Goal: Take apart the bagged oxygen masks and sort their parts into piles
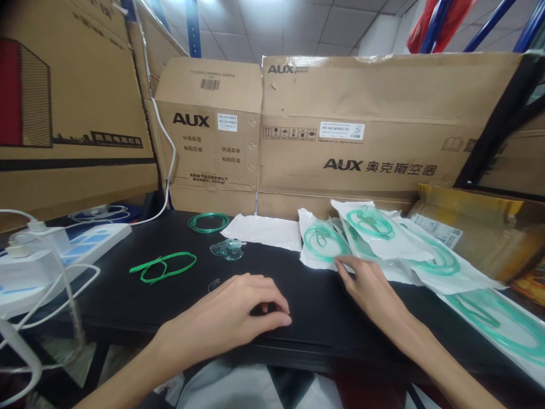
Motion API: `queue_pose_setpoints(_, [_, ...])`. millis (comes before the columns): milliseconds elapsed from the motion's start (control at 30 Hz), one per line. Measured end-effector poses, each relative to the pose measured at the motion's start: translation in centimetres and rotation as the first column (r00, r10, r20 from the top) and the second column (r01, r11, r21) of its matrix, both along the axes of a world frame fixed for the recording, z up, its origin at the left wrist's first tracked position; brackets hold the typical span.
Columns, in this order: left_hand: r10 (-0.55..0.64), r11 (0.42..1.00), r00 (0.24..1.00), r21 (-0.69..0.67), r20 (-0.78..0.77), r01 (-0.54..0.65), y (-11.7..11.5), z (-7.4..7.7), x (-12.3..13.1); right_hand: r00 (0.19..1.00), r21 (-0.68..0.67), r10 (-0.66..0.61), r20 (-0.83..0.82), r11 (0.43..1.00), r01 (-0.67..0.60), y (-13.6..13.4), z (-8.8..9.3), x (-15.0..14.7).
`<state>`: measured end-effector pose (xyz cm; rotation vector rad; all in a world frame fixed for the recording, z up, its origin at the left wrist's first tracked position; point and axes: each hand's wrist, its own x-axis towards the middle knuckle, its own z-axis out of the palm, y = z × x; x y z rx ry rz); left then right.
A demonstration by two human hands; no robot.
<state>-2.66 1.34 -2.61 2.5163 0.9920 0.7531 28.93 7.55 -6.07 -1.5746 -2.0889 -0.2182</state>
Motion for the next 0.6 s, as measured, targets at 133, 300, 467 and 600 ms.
queue_pose_setpoints(133, [0.065,0.998,0.998,-0.019,0.004,-0.065,2.5,1.3,1.1,0.996,-0.003,0.074,0.054,0.997,-0.074,1.2,-1.2,0.3])
queue_pose_setpoints(300, [0.033,0.998,0.999,-0.044,0.002,-0.033,5.2,2.5,2.7,0.981,-0.005,0.164,0.104,0.986,-0.164,3.7,-2.0,-0.2])
queue_pose_setpoints(467, [0.081,0.997,0.996,-0.014,0.021,-0.081,6.2,2.9,3.5,0.988,-0.019,0.14,0.07,0.99,-0.139,5.7,-1.6,-1.0])
queue_pose_setpoints(600, [0.182,0.981,0.982,-0.076,0.056,-0.177,8.7,3.6,3.8,0.993,-0.037,0.115,0.012,0.993,-0.115,6.0,-0.9,-1.5])
